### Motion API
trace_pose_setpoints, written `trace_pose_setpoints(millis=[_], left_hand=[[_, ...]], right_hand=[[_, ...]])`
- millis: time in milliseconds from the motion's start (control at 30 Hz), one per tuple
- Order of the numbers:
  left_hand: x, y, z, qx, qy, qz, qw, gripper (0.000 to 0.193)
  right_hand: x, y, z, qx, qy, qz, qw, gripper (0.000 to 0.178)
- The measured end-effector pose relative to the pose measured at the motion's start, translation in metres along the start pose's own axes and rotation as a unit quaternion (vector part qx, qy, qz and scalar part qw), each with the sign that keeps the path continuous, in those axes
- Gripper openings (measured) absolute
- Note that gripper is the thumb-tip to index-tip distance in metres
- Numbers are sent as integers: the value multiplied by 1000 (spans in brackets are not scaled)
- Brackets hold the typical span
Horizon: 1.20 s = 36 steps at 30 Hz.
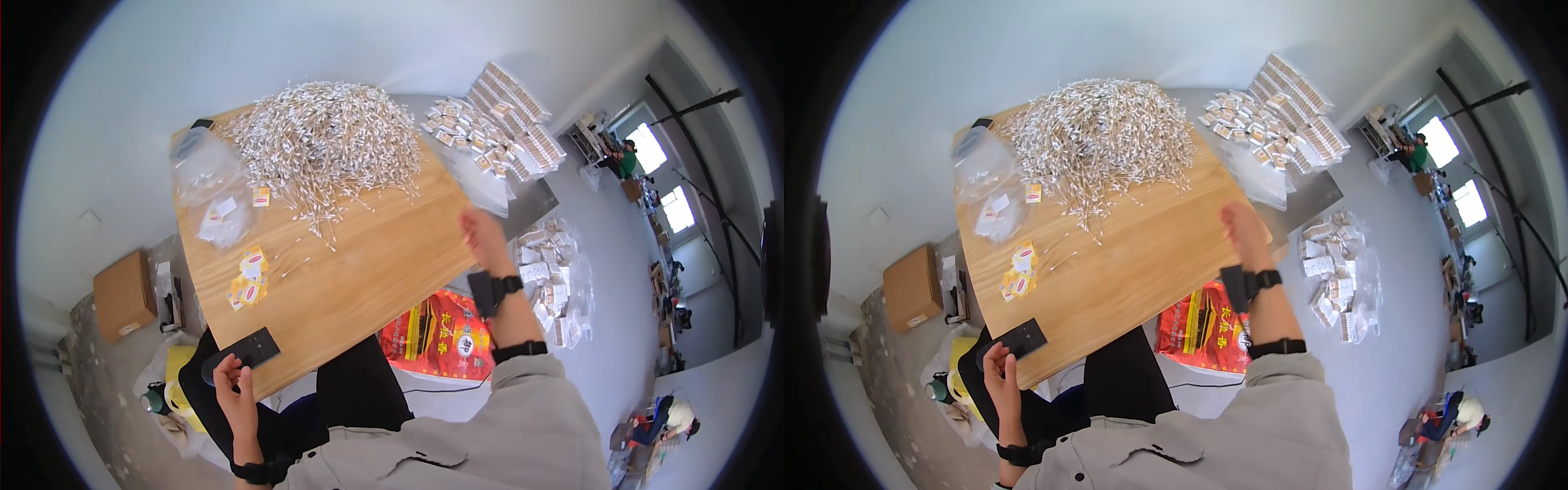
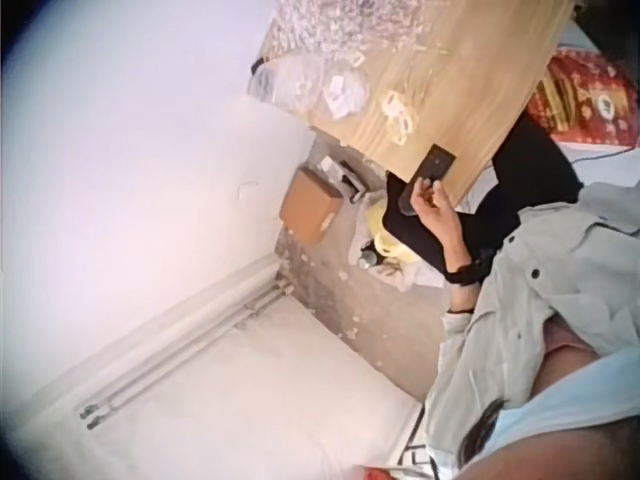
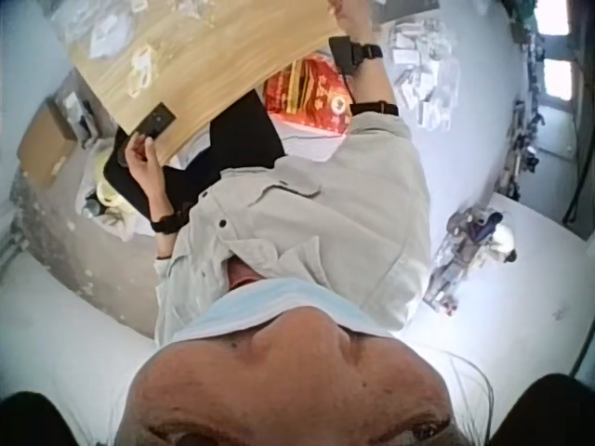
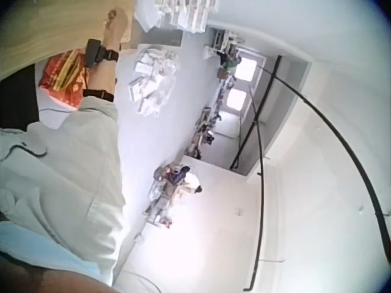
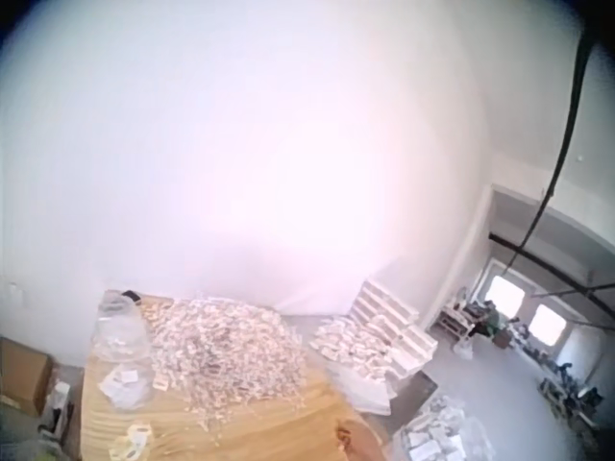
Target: The person sits at a wooden table and packs cotton swabs into small transparent plastic sleeves. They gather loose swabs from a pile, align them into neat rows, and slide them into the sleeves. The person then places a small yellow label on the front of each filled sleeve.
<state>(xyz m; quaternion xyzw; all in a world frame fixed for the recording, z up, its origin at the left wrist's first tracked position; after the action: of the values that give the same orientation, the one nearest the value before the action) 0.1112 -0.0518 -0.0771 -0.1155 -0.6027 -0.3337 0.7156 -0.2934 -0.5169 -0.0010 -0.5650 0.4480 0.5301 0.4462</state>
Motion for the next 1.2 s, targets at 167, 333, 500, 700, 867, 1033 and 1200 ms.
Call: trace_pose_setpoints(millis=[167,333,500,700,867,1033,1200], left_hand=[[-10,22,-13,28,-26,-15,999,18],[-19,34,-20,41,22,19,999,13],[-31,41,-21,44,58,43,996,11],[-41,46,-35,59,75,41,995,10],[-46,54,-46,70,91,46,992,9],[-46,62,-51,78,92,53,991,9],[-36,67,-54,82,77,47,992,9]], right_hand=[[88,-155,84,-129,-115,-7,985,15],[122,-262,139,-229,-69,58,969,24],[115,-357,132,-289,117,150,938,31],[78,-426,70,-233,288,294,881,36],[45,-467,40,-202,456,357,790,43],[50,-485,13,-215,500,449,709,32],[42,-477,-2,-210,477,411,748,10]])
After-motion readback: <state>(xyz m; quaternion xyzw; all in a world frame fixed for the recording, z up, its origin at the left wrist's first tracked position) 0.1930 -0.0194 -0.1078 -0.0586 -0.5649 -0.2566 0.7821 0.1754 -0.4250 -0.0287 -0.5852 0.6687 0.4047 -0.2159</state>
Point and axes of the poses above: each hand's wrist, its own z-axis away from the middle knuckle, its own y-axis out of the back of the hand, x = y × z, the point moved 10 cm from there along -z, towards the middle knuckle, and after that the axes turned 13 degrees about y, right-handed, at the moved point
